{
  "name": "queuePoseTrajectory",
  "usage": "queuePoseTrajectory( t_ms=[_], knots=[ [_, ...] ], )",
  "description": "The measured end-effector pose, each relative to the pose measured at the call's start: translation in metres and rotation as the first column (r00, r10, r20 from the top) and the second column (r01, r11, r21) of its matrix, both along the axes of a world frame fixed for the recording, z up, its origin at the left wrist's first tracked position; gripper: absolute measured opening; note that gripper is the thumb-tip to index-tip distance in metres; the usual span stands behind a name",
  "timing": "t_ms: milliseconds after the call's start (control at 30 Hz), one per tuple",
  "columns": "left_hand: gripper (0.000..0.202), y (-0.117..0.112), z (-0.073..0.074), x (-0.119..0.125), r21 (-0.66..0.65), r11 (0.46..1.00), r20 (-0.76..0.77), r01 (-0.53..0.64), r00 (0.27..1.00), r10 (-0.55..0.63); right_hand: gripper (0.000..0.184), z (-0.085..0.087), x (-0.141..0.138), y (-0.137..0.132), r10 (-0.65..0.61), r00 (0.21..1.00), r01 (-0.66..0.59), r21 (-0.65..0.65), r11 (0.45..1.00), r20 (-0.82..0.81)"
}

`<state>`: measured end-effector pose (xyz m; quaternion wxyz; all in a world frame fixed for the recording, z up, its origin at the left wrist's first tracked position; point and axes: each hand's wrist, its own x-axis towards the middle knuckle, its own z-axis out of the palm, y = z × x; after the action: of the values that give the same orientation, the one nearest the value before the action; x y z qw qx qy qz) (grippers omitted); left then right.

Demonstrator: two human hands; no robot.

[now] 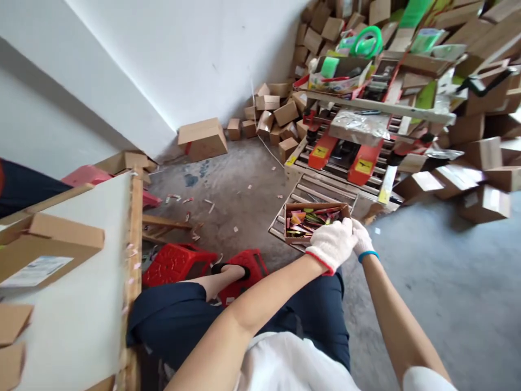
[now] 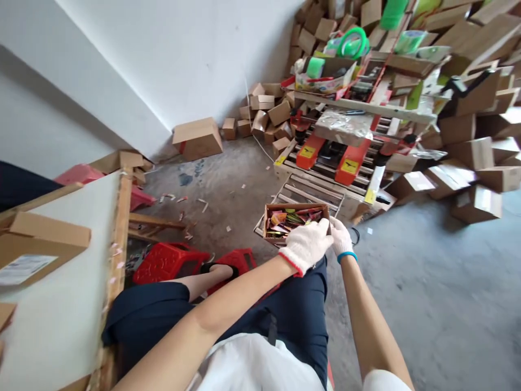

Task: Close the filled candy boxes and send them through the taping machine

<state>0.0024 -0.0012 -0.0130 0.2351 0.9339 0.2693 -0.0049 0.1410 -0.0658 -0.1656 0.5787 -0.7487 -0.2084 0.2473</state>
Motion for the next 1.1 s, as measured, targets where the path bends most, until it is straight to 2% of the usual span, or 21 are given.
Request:
queuePoseTrajectory(
  t_ms=[67, 100, 167, 200, 233, 300, 367, 433, 500, 567, 600, 667, 700, 733, 767, 800, 833, 900, 967, 1033, 1100],
  knots=[
    [0.042, 0.008, -0.013, -0.022, 0.088, 0.996, 0.218, 0.03, 0.975, -0.049, 0.057, 0.009, 0.015, -0.021, -0.059, 0.998, 0.058, -0.008, 0.998, -0.028],
    [0.048, 0.016, -0.02, -0.04, 0.142, 0.99, 0.334, -0.005, 0.942, -0.044, 0.06, 0.014, 0.018, -0.032, -0.073, 0.996, 0.072, -0.008, 0.997, -0.059],
    [0.064, 0.04, -0.035, -0.078, 0.201, 0.954, 0.51, -0.222, 0.856, 0.092, 0.063, 0.028, 0.019, -0.051, -0.052, 0.992, 0.054, 0.013, 0.998, -0.118],
    [0.073, 0.053, -0.043, -0.094, 0.201, 0.929, 0.541, -0.311, 0.826, 0.159, 0.064, 0.037, 0.017, -0.057, -0.006, 0.992, 0.011, 0.037, 0.999, -0.123],
    [0.076, 0.065, -0.051, -0.106, 0.195, 0.926, 0.546, -0.324, 0.82, 0.172, 0.063, 0.046, 0.013, -0.059, 0.061, 0.993, -0.055, 0.063, 0.996, -0.097],
    [0.072, 0.085, -0.064, -0.116, 0.175, 0.97, 0.461, -0.169, 0.885, 0.071, 0.062, 0.063, 0.002, -0.052, 0.253, 0.966, -0.256, 0.048, 0.965, 0.06],
    [0.056, 0.096, -0.071, -0.108, 0.111, 0.989, 0.341, 0.098, 0.931, -0.13, 0.064, 0.075, -0.007, -0.034, 0.479, 0.836, -0.463, -0.122, 0.878, 0.27],
    [0.041, 0.102, -0.071, -0.094, 0.018, 0.96, 0.259, 0.281, 0.926, -0.276, 0.063, 0.081, -0.012, -0.012, 0.65, 0.651, -0.545, -0.355, 0.76, 0.392],
    [0.033, 0.108, -0.069, -0.082, -0.079, 0.936, 0.226, 0.342, 0.921, -0.318, 0.056, 0.084, -0.01, 0.007, 0.736, 0.541, -0.544, -0.499, 0.675, 0.407],
    [0.03, 0.111, -0.073, -0.075, -0.198, 0.936, 0.241, 0.29, 0.94, -0.241, 0.043, 0.085, -0.006, 0.022, 0.755, 0.543, -0.507, -0.572, 0.644, 0.368],
    [0.028, 0.11, -0.078, -0.073, -0.252, 0.942, 0.272, 0.221, 0.951, -0.15, 0.036, 0.086, -0.005, 0.027, 0.745, 0.572, -0.471, -0.605, 0.642, 0.344],
    [0.029, 0.106, -0.094, -0.07, -0.315, 0.949, 0.365, 0.004, 0.923, 0.118, 0.025, 0.087, -0.007, 0.035, 0.703, 0.645, -0.381, -0.671, 0.635, 0.299],
    [0.036, 0.102, -0.103, -0.069, -0.328, 0.935, 0.414, -0.131, 0.87, 0.267, 0.024, 0.087, -0.011, 0.037, 0.67, 0.683, -0.329, -0.698, 0.637, 0.29],
    [0.051, 0.097, -0.111, -0.068, -0.337, 0.901, 0.452, -0.274, 0.792, 0.41, 0.027, 0.085, -0.017, 0.038, 0.626, 0.719, -0.265, -0.715, 0.647, 0.301],
    [0.07, 0.093, -0.119, -0.067, -0.355, 0.843, 0.464, -0.405, 0.706, 0.535, 0.033, 0.084, -0.025, 0.039, 0.575, 0.743, -0.187, -0.719, 0.67, 0.342],
    [0.091, 0.091, -0.124, -0.066, -0.389, 0.774, 0.446, -0.499, 0.634, 0.632, 0.041, 0.081, -0.032, 0.038, 0.524, 0.743, -0.099, -0.706, 0.701, 0.417],
    [0.107, 0.09, -0.128, -0.065, -0.432, 0.716, 0.401, -0.548, 0.595, 0.697, 0.051, 0.079, -0.039, 0.038, 0.476, 0.712, -0.003, -0.676, 0.737, 0.515],
    [0.12, 0.092, -0.131, -0.064, -0.52, 0.663, 0.292, -0.539, 0.617, 0.731, 0.068, 0.075, -0.048, 0.038, 0.424, 0.573, 0.135, -0.591, 0.795, 0.702],
    [0.116, 0.099, -0.131, -0.064, -0.584, 0.674, 0.24, -0.452, 0.698, 0.675, 0.077, 0.073, -0.051, 0.042, 0.463, 0.429, 0.131, -0.56, 0.818, 0.776],
    [0.109, 0.104, -0.131, -0.065, -0.612, 0.689, 0.245, -0.387, 0.736, 0.631, 0.083, 0.072, -0.05, 0.047, 0.526, 0.368, 0.058, -0.583, 0.81, 0.767],
    [0.106, 0.106, -0.132, -0.065, -0.616, 0.7, 0.269, -0.361, 0.738, 0.618, 0.084, 0.067, -0.05, 0.047, 0.552, 0.362, -0.003, -0.591, 0.807, 0.751]
  ],
)
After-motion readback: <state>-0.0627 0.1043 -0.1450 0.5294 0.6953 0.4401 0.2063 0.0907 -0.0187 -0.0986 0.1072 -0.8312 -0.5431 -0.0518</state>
